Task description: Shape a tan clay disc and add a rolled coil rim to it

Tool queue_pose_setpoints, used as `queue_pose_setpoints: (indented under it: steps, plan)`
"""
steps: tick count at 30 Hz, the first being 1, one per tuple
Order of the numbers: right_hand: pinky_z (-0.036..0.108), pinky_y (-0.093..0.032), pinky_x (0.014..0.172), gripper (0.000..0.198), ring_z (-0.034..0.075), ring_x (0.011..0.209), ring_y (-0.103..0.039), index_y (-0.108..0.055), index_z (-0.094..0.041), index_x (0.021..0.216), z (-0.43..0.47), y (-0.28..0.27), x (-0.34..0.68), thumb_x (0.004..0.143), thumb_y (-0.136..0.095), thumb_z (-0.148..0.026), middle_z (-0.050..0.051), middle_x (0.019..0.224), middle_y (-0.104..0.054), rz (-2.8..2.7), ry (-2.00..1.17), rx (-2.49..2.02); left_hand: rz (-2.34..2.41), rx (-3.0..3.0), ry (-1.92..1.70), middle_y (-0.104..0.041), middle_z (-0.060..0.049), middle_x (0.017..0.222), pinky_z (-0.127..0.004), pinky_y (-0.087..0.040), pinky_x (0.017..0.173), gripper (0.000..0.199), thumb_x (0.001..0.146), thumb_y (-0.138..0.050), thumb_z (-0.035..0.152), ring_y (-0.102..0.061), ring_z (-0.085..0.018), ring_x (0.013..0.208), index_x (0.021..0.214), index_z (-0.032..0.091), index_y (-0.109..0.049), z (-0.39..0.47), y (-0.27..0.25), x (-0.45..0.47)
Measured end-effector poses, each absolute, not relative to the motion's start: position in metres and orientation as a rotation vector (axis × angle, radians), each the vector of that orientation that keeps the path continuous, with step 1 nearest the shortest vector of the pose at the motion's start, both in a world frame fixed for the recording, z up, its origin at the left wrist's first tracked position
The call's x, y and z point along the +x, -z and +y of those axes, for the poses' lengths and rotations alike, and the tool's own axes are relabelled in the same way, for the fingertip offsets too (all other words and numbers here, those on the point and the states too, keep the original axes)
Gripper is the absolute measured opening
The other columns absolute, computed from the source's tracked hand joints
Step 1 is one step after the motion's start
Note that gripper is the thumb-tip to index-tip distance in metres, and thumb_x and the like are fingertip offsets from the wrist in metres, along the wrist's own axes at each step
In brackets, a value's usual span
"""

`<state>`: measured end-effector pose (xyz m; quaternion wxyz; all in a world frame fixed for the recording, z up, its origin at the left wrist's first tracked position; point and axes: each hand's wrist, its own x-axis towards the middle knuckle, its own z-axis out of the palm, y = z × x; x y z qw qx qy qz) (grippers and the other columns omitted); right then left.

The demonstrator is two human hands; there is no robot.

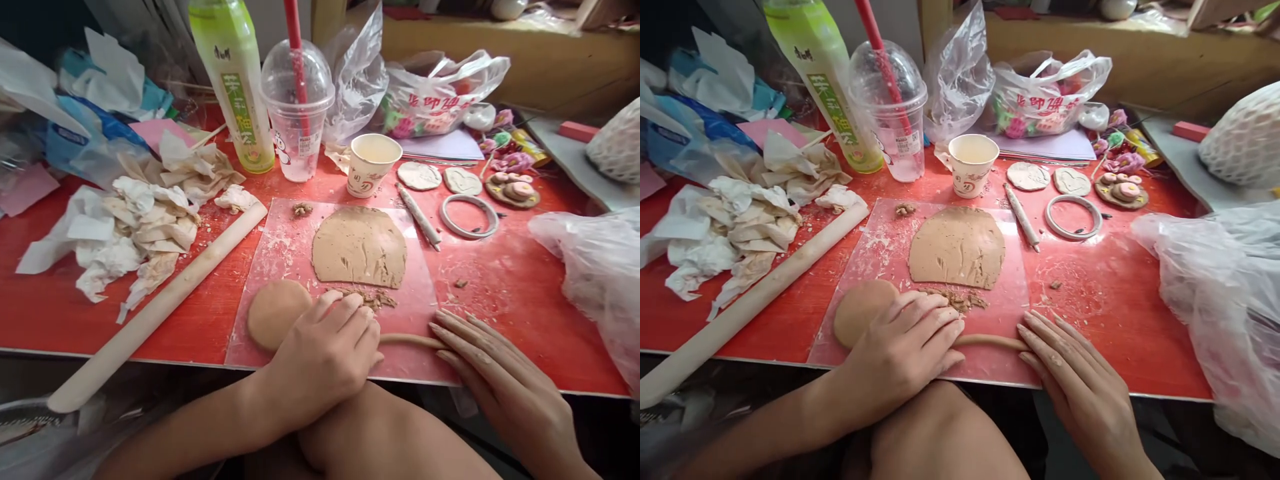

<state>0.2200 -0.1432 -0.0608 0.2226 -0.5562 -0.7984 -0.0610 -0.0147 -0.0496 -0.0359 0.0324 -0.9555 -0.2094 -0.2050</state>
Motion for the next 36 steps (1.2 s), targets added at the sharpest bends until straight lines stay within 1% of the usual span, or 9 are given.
queue_pose_setpoints:
  steps: [5, 9, 12, 15, 18, 22, 29, 33, 36]
  plan:
    - [0.037, -0.044, 0.098, 0.049, 0.022, 0.104, -0.061, -0.052, -0.018, 0.127, -0.142, 0.049, 0.223, 0.081, -0.059, -0.005, 0.006, 0.109, -0.067, -2.203, 0.237, -1.441, -0.655, -2.878, 0.65, -0.064, -0.002, 0.081, -0.035, -0.044, 0.075, 0.008, 0.083, -0.055, 0.02, -0.059, -0.019, 0.083, 0.085, 0.014, -0.061, -0.052, 0.034, -0.002]
    - [0.036, -0.048, 0.087, 0.048, 0.021, 0.094, -0.062, -0.055, -0.022, 0.123, -0.129, 0.026, 0.217, 0.078, -0.064, -0.008, 0.005, 0.107, -0.065, -2.14, 0.138, -1.447, -0.825, -2.861, 0.71, -0.065, -0.002, 0.079, -0.034, -0.045, 0.072, 0.012, 0.082, -0.057, 0.02, -0.058, -0.018, 0.078, 0.092, 0.014, -0.061, -0.053, 0.015, -0.013]
    - [0.03, -0.049, 0.073, 0.032, 0.016, 0.077, -0.061, -0.06, -0.019, 0.113, -0.105, 0.005, 0.19, 0.081, -0.063, -0.016, 0.004, 0.091, -0.067, -2.126, 0.178, -1.42, -1.087, -2.789, 0.71, -0.066, -0.003, 0.086, -0.034, -0.046, 0.078, 0.023, 0.083, -0.057, 0.02, -0.057, -0.018, 0.082, 0.105, 0.013, -0.058, -0.051, -0.005, -0.033]
    - [0.026, -0.047, 0.066, 0.018, 0.014, 0.071, -0.06, -0.063, -0.016, 0.101, -0.078, -0.003, 0.151, 0.083, -0.061, -0.017, 0.003, 0.082, -0.067, -2.133, 0.187, -1.351, -1.304, -2.669, 0.669, -0.065, -0.003, 0.086, -0.034, -0.045, 0.078, 0.018, 0.085, -0.055, 0.022, -0.057, -0.018, 0.083, 0.101, 0.014, -0.058, -0.048, -0.014, -0.055]
    - [0.025, -0.045, 0.06, 0.013, 0.013, 0.065, -0.059, -0.065, -0.015, 0.095, -0.057, 0.004, 0.12, 0.086, -0.057, -0.021, 0.003, 0.075, -0.066, -2.16, 0.183, -1.34, -1.517, -2.559, 0.668, -0.063, -0.003, 0.082, -0.032, -0.045, 0.073, 0.013, 0.086, -0.052, 0.024, -0.058, -0.017, 0.077, 0.094, 0.015, -0.058, -0.046, -0.01, -0.073]
    - [0.025, -0.045, 0.059, 0.018, 0.014, 0.065, -0.061, -0.066, -0.013, 0.095, -0.047, 0.021, 0.101, 0.089, -0.053, -0.023, 0.004, 0.073, -0.066, -2.184, 0.103, -1.397, -1.728, -2.526, 0.618, -0.059, -0.001, 0.076, -0.03, -0.045, 0.066, 0.013, 0.088, -0.05, 0.027, -0.056, -0.014, 0.069, 0.088, 0.017, -0.057, -0.044, 0.004, -0.083]
    - [0.026, -0.046, 0.059, 0.02, 0.015, 0.065, -0.061, -0.067, -0.013, 0.089, -0.043, 0.029, 0.094, 0.09, -0.05, -0.024, 0.005, 0.072, -0.065, -2.232, 0.079, -1.425, -1.817, -2.523, 0.516, -0.056, -0.002, 0.075, -0.03, -0.043, 0.063, 0.016, 0.089, -0.045, 0.026, -0.056, -0.016, 0.07, 0.083, 0.016, -0.056, -0.038, 0.017, -0.082]
    - [0.027, -0.048, 0.06, 0.02, 0.016, 0.068, -0.063, -0.065, -0.013, 0.092, -0.046, 0.028, 0.092, 0.09, -0.05, -0.026, 0.006, 0.076, -0.066, -2.255, 0.05, -1.437, -1.874, -2.55, 0.482, -0.057, -0.002, 0.075, -0.029, -0.042, 0.061, 0.017, 0.089, -0.045, 0.027, -0.056, -0.016, 0.069, 0.084, 0.016, -0.056, -0.037, 0.02, -0.084]
    - [0.027, -0.049, 0.06, 0.021, 0.016, 0.068, -0.063, -0.062, -0.013, 0.101, -0.052, 0.025, 0.094, 0.09, -0.05, -0.027, 0.006, 0.082, -0.068, -2.232, 0.055, -1.436, -1.925, -2.616, 0.578, -0.06, -0.001, 0.08, -0.028, -0.044, 0.062, 0.018, 0.09, -0.045, 0.031, -0.058, -0.014, 0.07, 0.092, 0.018, -0.056, -0.039, 0.021, -0.092]
